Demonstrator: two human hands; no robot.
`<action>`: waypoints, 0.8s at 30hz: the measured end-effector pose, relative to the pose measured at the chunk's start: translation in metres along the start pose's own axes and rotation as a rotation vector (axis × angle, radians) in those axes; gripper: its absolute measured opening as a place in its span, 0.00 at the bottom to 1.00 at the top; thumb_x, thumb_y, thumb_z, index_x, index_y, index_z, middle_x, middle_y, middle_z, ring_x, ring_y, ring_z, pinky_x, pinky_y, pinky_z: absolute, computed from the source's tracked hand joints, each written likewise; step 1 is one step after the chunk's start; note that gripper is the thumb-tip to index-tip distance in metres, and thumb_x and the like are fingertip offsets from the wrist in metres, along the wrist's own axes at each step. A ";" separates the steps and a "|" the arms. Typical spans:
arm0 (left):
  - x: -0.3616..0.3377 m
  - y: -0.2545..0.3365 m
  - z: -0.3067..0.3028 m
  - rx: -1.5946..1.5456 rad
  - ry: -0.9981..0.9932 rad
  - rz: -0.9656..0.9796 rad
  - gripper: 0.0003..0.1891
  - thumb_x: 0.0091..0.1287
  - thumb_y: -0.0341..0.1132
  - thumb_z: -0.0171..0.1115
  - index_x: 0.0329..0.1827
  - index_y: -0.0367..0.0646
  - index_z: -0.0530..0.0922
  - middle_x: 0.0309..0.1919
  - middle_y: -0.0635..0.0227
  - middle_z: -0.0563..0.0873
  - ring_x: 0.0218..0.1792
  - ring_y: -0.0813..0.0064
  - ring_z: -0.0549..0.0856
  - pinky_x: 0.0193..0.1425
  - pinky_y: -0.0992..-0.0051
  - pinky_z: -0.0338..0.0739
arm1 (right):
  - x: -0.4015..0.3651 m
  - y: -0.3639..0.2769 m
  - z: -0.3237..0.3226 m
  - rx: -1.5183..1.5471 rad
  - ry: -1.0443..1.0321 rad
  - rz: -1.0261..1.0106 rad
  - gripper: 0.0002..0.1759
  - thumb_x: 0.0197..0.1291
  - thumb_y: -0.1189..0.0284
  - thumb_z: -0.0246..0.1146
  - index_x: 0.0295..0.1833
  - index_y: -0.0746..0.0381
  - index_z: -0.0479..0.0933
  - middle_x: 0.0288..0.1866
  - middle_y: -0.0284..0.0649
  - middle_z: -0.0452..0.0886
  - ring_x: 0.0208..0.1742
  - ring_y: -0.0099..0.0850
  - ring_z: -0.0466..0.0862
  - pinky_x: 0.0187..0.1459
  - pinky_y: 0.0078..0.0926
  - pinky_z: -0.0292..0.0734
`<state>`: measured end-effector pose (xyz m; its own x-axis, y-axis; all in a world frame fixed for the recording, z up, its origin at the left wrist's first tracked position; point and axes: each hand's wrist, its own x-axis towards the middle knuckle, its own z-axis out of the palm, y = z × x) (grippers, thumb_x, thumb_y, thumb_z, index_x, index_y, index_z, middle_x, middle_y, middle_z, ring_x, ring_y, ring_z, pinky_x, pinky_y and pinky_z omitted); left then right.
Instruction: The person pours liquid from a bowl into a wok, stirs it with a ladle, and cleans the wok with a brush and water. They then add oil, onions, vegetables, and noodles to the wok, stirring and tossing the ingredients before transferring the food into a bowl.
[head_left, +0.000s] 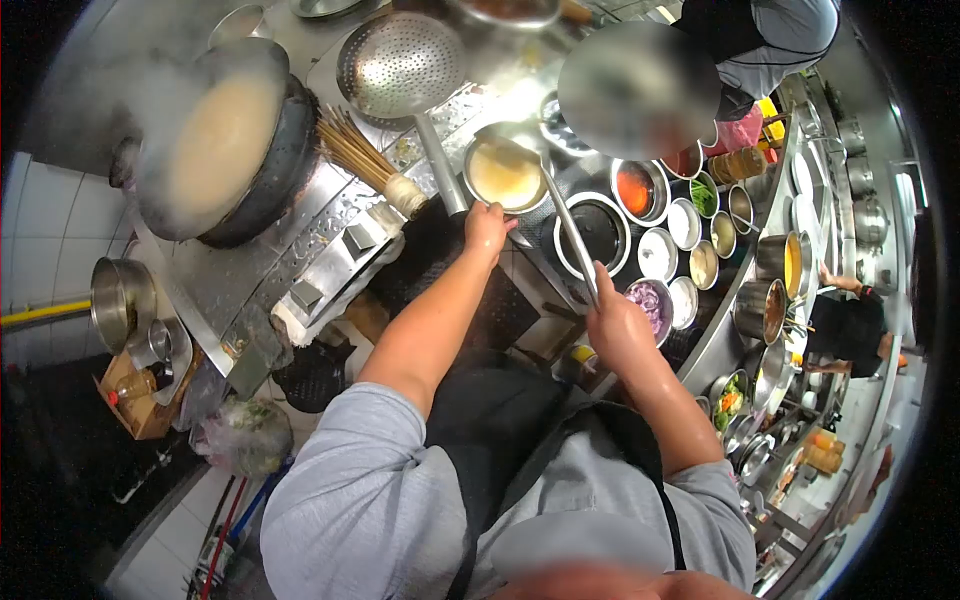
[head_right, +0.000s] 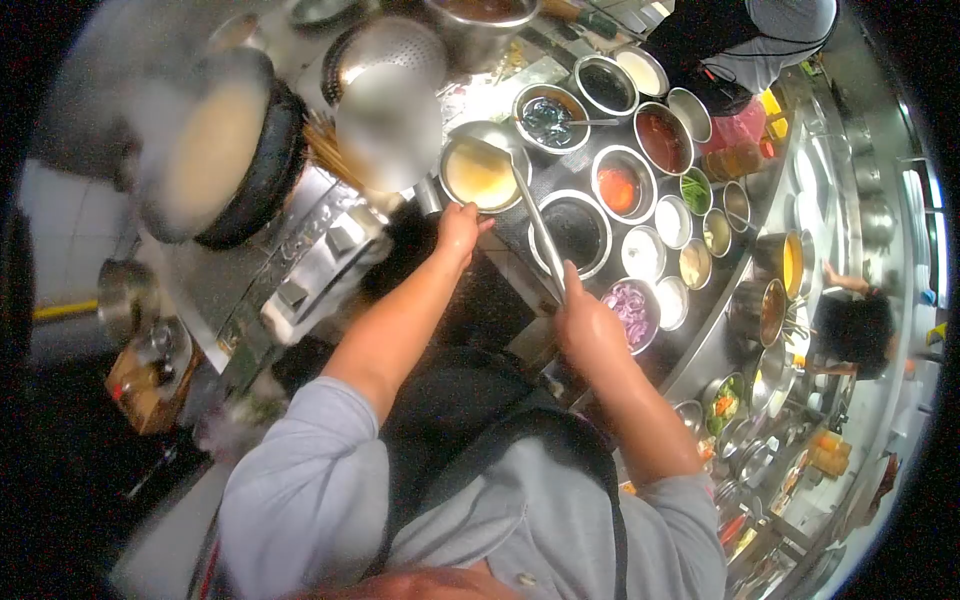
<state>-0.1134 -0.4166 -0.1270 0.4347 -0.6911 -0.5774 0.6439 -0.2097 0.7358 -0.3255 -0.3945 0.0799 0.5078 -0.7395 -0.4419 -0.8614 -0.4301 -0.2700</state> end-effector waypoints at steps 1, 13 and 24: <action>0.000 -0.001 0.001 0.005 0.008 0.009 0.13 0.76 0.30 0.48 0.57 0.30 0.71 0.53 0.57 0.77 0.46 0.70 0.82 0.51 0.69 0.89 | 0.006 0.000 0.010 -0.047 0.057 0.012 0.39 0.63 0.74 0.58 0.78 0.68 0.56 0.37 0.62 0.84 0.38 0.59 0.85 0.40 0.55 0.79; 0.010 -0.015 0.005 0.029 0.106 0.167 0.14 0.75 0.31 0.51 0.54 0.28 0.75 0.47 0.48 0.86 0.33 0.65 0.89 0.35 0.70 0.87 | 0.004 -0.006 0.016 -0.193 0.071 0.015 0.41 0.61 0.74 0.59 0.80 0.66 0.54 0.35 0.59 0.84 0.34 0.57 0.86 0.38 0.53 0.80; 0.033 -0.040 -0.003 0.066 0.101 0.126 0.15 0.75 0.33 0.52 0.51 0.25 0.73 0.43 0.44 0.86 0.33 0.59 0.91 0.36 0.67 0.86 | -0.016 -0.010 0.002 -0.205 0.025 0.019 0.41 0.61 0.76 0.60 0.80 0.65 0.54 0.33 0.59 0.83 0.32 0.58 0.85 0.36 0.54 0.79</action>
<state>-0.1232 -0.4288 -0.1765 0.5727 -0.6422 -0.5095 0.5391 -0.1732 0.8242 -0.3248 -0.3775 0.0880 0.4931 -0.7599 -0.4236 -0.8560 -0.5106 -0.0805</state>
